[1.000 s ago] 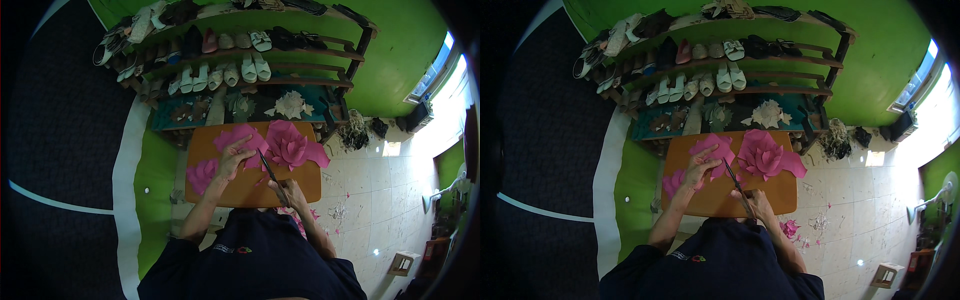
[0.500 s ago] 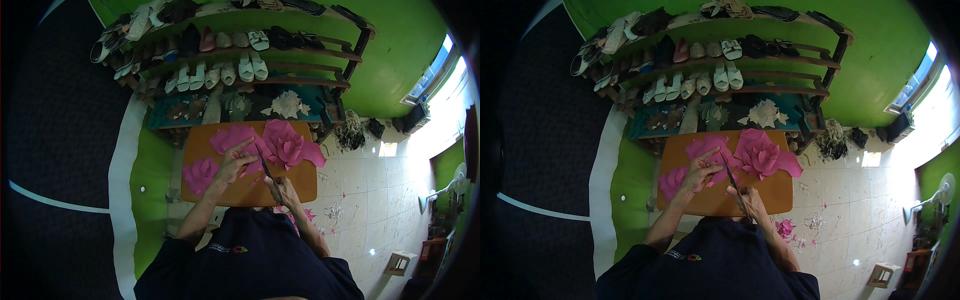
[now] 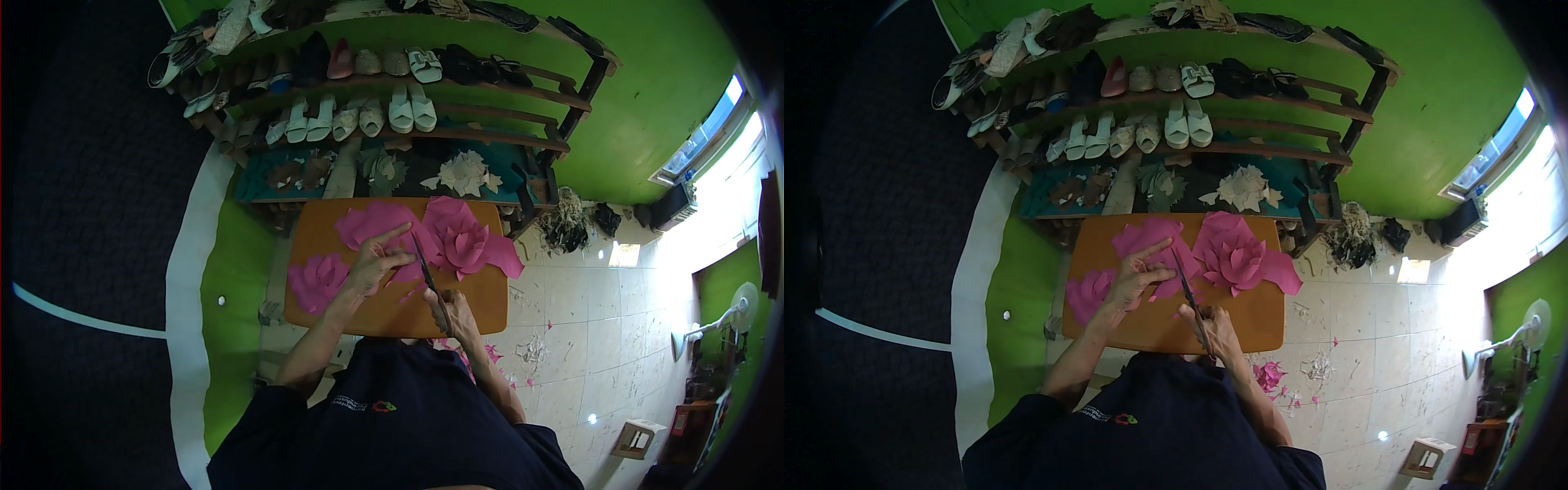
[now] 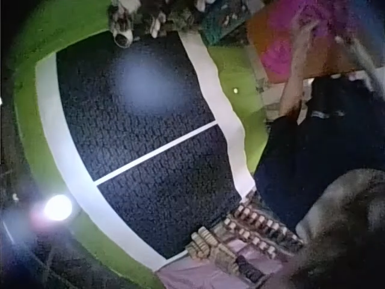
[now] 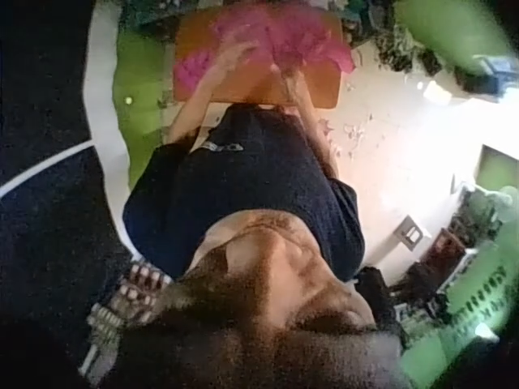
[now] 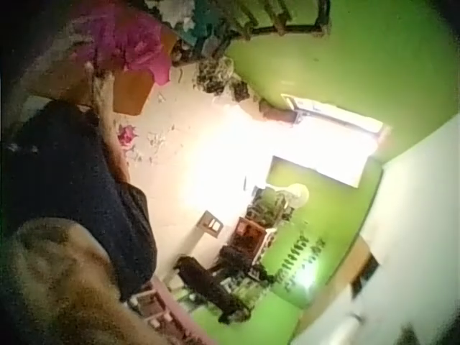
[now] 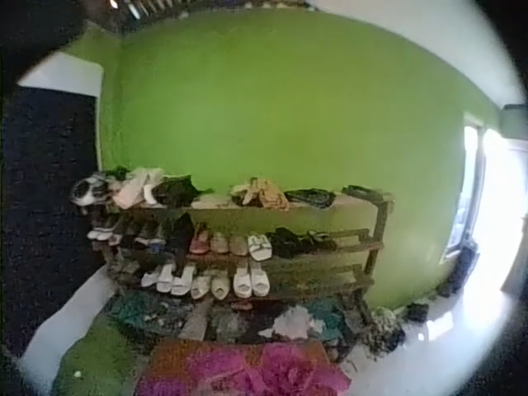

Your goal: Cutting pink fabric pieces with scissors on a table.

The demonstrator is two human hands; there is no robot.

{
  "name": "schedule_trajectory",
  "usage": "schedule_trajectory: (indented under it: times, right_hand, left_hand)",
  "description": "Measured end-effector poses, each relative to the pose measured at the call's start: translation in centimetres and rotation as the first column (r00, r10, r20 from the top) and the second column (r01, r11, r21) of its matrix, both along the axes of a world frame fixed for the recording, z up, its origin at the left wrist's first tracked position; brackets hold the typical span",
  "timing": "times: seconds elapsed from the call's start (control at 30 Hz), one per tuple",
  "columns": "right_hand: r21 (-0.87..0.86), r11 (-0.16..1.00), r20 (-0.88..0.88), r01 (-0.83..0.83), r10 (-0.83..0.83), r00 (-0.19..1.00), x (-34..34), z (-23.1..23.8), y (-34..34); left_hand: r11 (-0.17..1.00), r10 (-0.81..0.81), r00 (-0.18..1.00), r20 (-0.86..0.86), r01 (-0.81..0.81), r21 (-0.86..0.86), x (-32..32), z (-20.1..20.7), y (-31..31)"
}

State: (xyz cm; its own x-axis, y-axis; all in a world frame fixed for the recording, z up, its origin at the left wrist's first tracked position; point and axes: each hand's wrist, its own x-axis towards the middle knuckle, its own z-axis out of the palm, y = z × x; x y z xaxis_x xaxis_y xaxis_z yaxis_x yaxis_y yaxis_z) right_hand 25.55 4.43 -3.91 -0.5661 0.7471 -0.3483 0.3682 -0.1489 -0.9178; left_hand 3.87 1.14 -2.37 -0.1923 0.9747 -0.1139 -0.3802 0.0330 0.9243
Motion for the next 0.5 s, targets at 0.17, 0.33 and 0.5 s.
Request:
schedule_trajectory:
  times: [0.17, 0.33, 0.5]
  right_hand:
    - [-0.034, 0.999, -0.001, 0.021, -0.021, 1.000, 0.0, 0.1, -0.1]
    - [-0.017, 0.999, 0.009, 0.043, -0.043, 0.999, 0.0, -0.9, -0.1]
    - [-0.111, 0.994, 0.070, -0.022, 0.030, 0.997, 0.0, -0.8, 0.0]
  left_hand:
    - [1.000, 0.004, 1.000, -0.003, -0.004, 0.008, -0.1, -0.4, 0.1]
    - [0.989, 0.136, 0.989, 0.051, -0.132, -0.073, 0.3, 0.1, 0.7]
    - [0.984, 0.178, 0.983, 0.037, -0.178, 0.003, 0.5, -0.7, 0.7]
